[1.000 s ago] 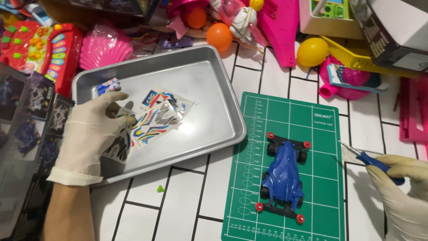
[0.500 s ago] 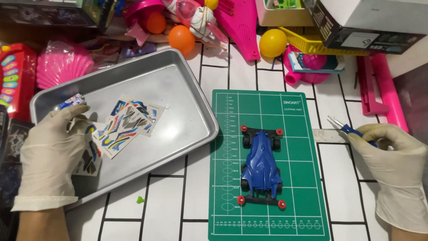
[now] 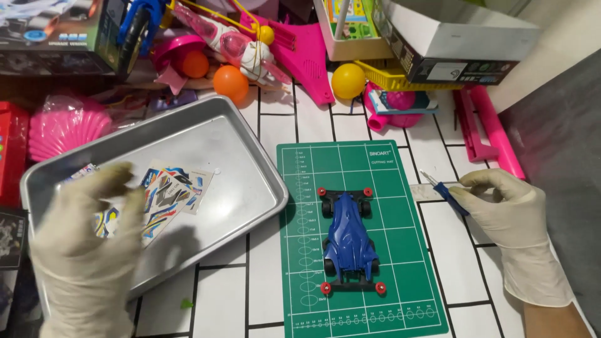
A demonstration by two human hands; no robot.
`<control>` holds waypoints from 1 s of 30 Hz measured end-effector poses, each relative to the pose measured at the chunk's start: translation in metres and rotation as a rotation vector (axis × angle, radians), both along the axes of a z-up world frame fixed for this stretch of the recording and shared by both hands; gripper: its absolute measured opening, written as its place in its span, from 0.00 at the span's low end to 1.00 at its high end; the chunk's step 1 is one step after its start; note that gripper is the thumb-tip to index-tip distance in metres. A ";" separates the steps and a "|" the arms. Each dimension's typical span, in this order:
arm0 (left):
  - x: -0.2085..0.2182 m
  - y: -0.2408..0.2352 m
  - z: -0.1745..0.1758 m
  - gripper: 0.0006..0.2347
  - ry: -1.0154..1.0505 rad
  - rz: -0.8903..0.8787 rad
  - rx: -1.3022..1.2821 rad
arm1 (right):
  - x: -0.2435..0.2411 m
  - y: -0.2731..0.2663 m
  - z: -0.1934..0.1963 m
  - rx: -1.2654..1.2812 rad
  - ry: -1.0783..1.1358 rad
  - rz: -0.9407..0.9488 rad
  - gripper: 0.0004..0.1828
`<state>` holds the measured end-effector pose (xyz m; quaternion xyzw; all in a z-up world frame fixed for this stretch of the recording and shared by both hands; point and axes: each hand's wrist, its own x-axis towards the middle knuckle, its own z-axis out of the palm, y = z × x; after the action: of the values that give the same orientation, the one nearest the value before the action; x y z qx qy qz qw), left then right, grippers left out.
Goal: The person attaches red wheels to a blue model car chassis on a green cutting mat. They use a blue screwdriver to tighten the wheel nuts on each wheel. Finally, the person places the assembled car into a metal tray.
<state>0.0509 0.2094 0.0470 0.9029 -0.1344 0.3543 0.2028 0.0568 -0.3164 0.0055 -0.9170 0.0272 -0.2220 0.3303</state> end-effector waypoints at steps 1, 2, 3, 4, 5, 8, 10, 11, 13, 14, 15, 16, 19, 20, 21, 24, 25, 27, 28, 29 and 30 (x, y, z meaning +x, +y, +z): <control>-0.005 -0.022 0.003 0.12 -0.009 0.002 0.001 | 0.003 -0.004 0.005 0.001 -0.009 0.002 0.09; -0.011 -0.044 0.006 0.14 0.237 -0.070 -0.158 | 0.005 -0.008 0.010 -0.095 -0.076 0.022 0.08; -0.018 -0.065 0.009 0.17 0.492 -0.145 -0.312 | 0.005 -0.012 0.014 -0.187 -0.137 0.042 0.07; -0.019 -0.083 0.012 0.17 0.489 -0.141 -0.308 | 0.006 -0.002 0.029 -0.182 -0.140 0.045 0.07; -0.020 -0.103 0.016 0.24 0.869 -0.126 -0.170 | 0.007 0.006 0.046 -0.143 -0.179 0.068 0.08; -0.022 -0.143 0.006 0.30 1.148 -0.208 0.022 | 0.028 -0.011 0.075 -0.275 -0.346 0.137 0.10; -0.021 -0.160 0.000 0.31 1.054 -0.310 0.064 | 0.049 -0.028 0.085 -0.447 -0.463 0.187 0.13; -0.019 -0.166 0.001 0.30 1.024 -0.351 -0.018 | 0.062 -0.033 0.090 -0.427 -0.498 0.210 0.21; -0.017 -0.175 -0.002 0.30 0.983 -0.387 -0.096 | 0.081 -0.034 0.097 -0.404 -0.543 0.234 0.30; -0.017 -0.179 -0.006 0.31 0.938 -0.398 -0.097 | 0.088 -0.031 0.100 -0.347 -0.509 0.212 0.32; -0.019 -0.182 -0.011 0.32 0.900 -0.404 -0.098 | 0.095 -0.027 0.101 -0.286 -0.467 0.196 0.34; -0.017 -0.186 -0.009 0.32 0.898 -0.395 -0.097 | 0.100 -0.028 0.103 -0.280 -0.471 0.202 0.34; -0.016 -0.193 -0.007 0.34 0.955 -0.349 -0.036 | 0.110 -0.024 0.106 -0.291 -0.399 0.242 0.44; -0.015 -0.196 -0.006 0.37 1.000 -0.308 0.006 | 0.110 -0.020 0.108 -0.265 -0.308 0.211 0.48; -0.015 -0.198 -0.005 0.40 1.047 -0.269 0.052 | 0.109 -0.016 0.108 -0.236 -0.213 0.179 0.53; -0.013 -0.203 0.005 0.41 1.147 -0.242 0.016 | 0.109 -0.008 0.103 -0.207 -0.084 0.135 0.55; -0.013 -0.206 0.011 0.41 1.149 -0.244 0.028 | 0.117 -0.017 0.094 -0.198 -0.083 0.128 0.55; -0.012 -0.211 0.022 0.44 1.266 -0.165 -0.079 | 0.133 -0.034 0.074 -0.404 -0.194 0.153 0.58; -0.013 -0.214 0.030 0.44 1.268 -0.166 -0.068 | 0.132 -0.034 0.072 -0.396 -0.191 0.146 0.58; -0.013 -0.216 0.039 0.45 1.341 -0.134 -0.141 | 0.132 -0.034 0.071 -0.471 -0.266 0.117 0.53; -0.013 -0.218 0.047 0.45 1.411 -0.101 -0.214 | 0.133 -0.033 0.070 -0.545 -0.341 0.090 0.49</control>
<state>0.0381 -0.0084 0.0943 0.8846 0.0230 -0.3128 0.3452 0.1894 -0.3491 0.0757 -0.9217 -0.1294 -0.3565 0.0817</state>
